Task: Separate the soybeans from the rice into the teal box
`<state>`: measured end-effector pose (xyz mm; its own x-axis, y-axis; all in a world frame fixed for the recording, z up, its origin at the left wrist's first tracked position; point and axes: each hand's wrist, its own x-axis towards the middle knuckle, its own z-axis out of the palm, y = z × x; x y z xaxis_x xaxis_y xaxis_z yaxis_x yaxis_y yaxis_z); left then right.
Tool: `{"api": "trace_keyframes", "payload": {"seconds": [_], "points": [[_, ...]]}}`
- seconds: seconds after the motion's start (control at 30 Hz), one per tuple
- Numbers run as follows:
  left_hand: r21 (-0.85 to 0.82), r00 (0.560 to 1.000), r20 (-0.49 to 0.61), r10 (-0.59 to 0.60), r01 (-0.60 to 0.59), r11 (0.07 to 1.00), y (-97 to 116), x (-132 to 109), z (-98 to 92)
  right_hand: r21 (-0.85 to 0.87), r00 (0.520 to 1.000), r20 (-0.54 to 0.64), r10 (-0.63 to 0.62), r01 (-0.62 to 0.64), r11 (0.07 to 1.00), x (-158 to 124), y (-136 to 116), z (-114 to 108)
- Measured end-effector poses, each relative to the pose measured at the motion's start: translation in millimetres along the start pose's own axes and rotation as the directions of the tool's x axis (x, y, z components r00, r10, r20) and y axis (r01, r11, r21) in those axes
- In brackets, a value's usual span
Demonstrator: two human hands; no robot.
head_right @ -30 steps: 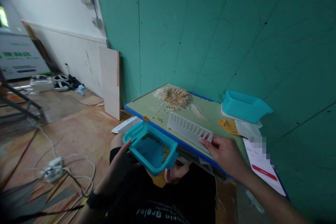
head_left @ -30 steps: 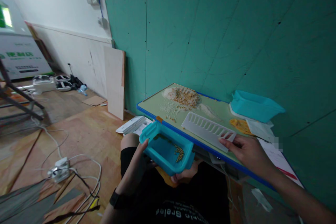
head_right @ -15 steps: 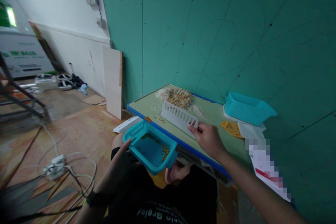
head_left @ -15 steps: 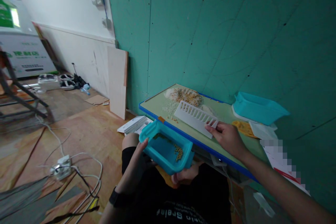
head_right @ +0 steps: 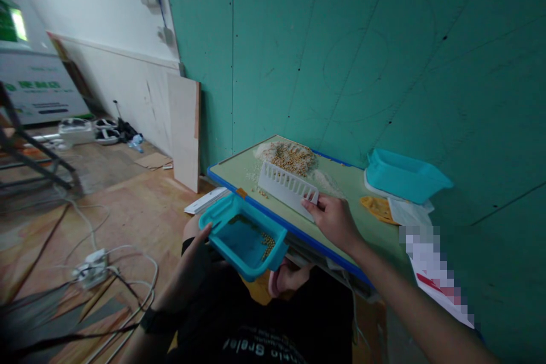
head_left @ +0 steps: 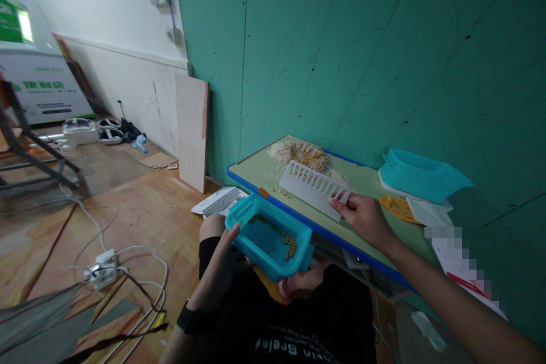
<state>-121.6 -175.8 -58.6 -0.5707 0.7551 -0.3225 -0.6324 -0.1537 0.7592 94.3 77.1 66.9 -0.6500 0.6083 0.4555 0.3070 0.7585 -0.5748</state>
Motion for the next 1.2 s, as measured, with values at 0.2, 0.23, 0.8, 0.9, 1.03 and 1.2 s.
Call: {"api": "trace_keyframes", "payload": {"seconds": [0.2,0.23,0.8,0.9,1.03,1.2], "points": [[-0.025,0.998,-0.032,-0.056,0.055,0.998,7,-5,7.3,0.036,0.999,0.043,0.016,-0.017,0.999,0,-3,5],[-0.023,0.998,-0.036,-0.049,0.048,0.999,6,-5,7.5,0.037,0.999,0.044,0.015,-0.016,0.999,0,-4,6],[0.0,0.997,-0.072,-0.005,0.005,1.0,9,-8,10.5,0.097,0.999,0.046,0.002,-0.006,0.995,-9,-15,9],[0.01,0.998,-0.058,0.007,-0.007,1.0,9,-9,10.4,0.093,0.999,0.048,-0.007,0.002,0.996,-10,-18,10],[0.017,0.999,-0.036,0.0,0.001,1.0,11,-9,8.4,0.079,0.999,0.047,-0.022,0.018,0.997,-11,-23,11],[0.037,1.0,-0.022,0.013,-0.012,0.999,10,-6,2.9,0.083,0.997,0.059,-0.043,0.038,0.996,-11,-27,12]]}}
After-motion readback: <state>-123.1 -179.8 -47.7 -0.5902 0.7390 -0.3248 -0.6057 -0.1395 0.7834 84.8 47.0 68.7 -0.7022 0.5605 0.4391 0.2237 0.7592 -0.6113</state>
